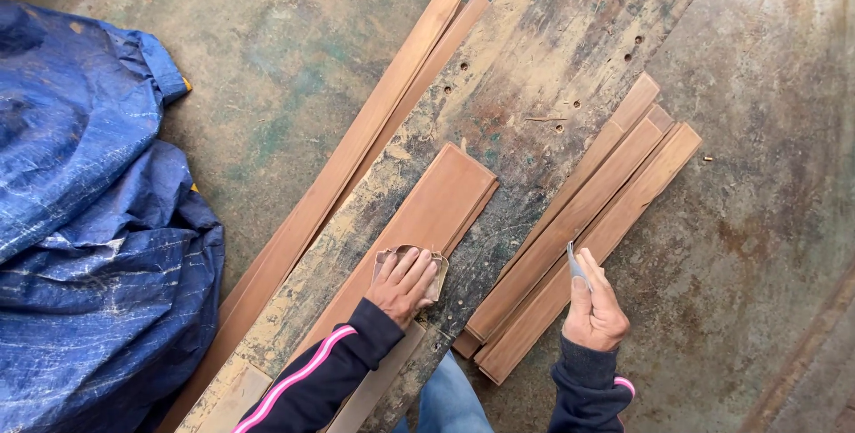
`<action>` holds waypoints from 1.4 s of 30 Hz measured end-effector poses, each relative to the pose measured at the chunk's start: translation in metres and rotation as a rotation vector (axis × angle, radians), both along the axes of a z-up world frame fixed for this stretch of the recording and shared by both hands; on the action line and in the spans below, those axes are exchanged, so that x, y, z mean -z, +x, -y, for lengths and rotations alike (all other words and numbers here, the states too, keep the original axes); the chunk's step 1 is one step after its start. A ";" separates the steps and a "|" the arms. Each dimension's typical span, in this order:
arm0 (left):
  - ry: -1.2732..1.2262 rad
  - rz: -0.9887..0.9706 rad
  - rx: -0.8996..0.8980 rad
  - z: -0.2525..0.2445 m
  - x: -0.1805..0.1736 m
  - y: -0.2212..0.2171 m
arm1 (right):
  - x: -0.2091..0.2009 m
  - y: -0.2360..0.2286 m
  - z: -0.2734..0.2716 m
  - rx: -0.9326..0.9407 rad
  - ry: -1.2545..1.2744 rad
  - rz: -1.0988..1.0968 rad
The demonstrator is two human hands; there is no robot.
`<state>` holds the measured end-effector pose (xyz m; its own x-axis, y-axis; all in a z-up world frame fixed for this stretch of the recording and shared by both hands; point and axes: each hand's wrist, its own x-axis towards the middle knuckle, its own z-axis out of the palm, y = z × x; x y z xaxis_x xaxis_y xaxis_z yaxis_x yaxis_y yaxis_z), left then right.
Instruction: The recorder is sanding several wooden planks by hand using pieces of sandpaper.
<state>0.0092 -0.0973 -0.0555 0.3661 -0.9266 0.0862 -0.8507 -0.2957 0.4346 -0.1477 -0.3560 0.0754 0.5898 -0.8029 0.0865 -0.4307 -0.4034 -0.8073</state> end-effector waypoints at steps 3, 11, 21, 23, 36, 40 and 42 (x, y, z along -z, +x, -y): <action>0.004 0.001 0.022 0.024 0.015 0.019 | 0.007 -0.002 -0.005 0.006 0.008 -0.027; -0.050 0.042 -0.108 0.118 0.047 0.065 | 0.009 0.006 -0.018 -0.047 0.038 -0.031; 0.170 -0.062 -0.233 -0.218 -0.078 -0.073 | 0.065 0.113 -0.046 -0.527 -0.315 -0.046; 0.201 -0.055 -0.334 -0.281 -0.097 -0.112 | 0.105 0.122 -0.081 -0.628 -0.375 -0.085; 0.192 0.010 -0.663 -0.363 -0.112 -0.198 | 0.074 0.077 -0.251 -1.055 -0.401 0.058; 0.172 0.016 -0.665 -0.365 -0.104 -0.204 | 0.095 0.103 -0.188 -0.768 -0.570 -0.132; 0.173 0.022 -0.672 -0.367 -0.103 -0.204 | 0.101 0.080 -0.240 -0.785 -0.531 -0.100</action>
<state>-0.1953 0.2698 0.0478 0.8650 -0.5010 -0.0281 -0.4673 -0.8247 0.3187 -0.0674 -0.1160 -0.0253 0.9683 -0.0447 0.2459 0.0621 -0.9101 -0.4098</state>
